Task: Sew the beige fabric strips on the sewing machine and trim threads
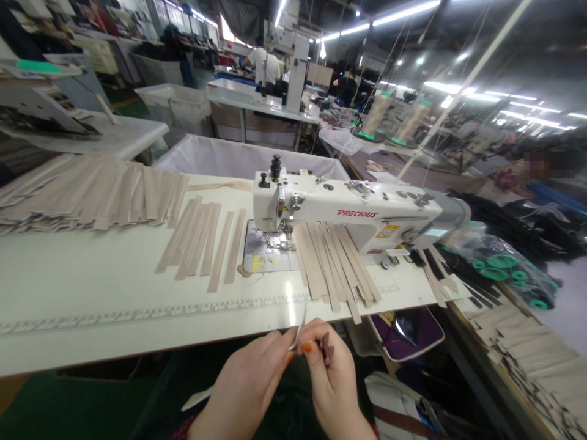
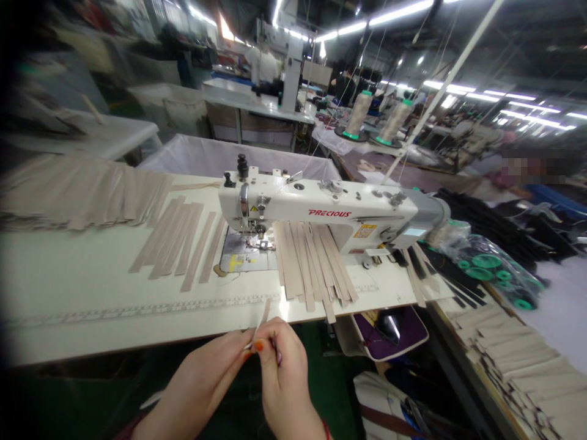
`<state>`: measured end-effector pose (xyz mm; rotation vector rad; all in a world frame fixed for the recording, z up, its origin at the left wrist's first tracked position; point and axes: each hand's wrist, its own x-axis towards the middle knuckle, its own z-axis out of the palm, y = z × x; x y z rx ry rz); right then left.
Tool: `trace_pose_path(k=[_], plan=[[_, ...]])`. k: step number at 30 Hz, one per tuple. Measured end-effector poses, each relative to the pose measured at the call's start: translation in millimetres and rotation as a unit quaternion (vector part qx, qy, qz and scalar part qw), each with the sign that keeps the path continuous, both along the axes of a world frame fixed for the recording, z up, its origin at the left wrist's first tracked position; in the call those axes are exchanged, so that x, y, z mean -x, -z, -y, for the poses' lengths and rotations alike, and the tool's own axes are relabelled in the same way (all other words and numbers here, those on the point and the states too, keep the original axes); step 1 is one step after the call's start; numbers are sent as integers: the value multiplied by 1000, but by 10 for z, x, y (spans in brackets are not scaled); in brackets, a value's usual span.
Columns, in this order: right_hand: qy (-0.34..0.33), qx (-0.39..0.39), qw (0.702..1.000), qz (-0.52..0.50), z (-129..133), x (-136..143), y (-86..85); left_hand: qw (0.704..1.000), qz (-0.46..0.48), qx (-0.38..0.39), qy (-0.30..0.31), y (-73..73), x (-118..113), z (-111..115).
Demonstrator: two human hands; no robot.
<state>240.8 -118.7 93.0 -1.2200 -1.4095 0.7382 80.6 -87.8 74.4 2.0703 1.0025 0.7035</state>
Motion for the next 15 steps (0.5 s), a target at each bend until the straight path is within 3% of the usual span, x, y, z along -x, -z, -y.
trace_pose_path(k=[3, 5, 7, 9, 11, 13, 15], plan=[[-58, 41, 996, 46, 27, -112, -32, 985, -103, -136, -26, 141, 142, -30], [-90, 64, 991, 72, 37, -182, -70, 979, -121, -162, -35, 192, 200, -38], [-108, 80, 988, 79, 34, -227, -121, 986, -83, -135, -40, 193, 197, -37], [-109, 73, 989, 73, 28, -249, -176, 998, -17, -39, -46, 146, 140, -29], [-71, 37, 994, 77, 27, -262, -213, 991, 57, 114, -35, 67, 60, -16], [-7, -5, 994, 113, 32, -277, -214, 955, 129, 264, -26, -27, -13, -4], [51, -38, 981, 185, 37, -294, -174, 913, 196, 356, -37, -120, -63, 5]])
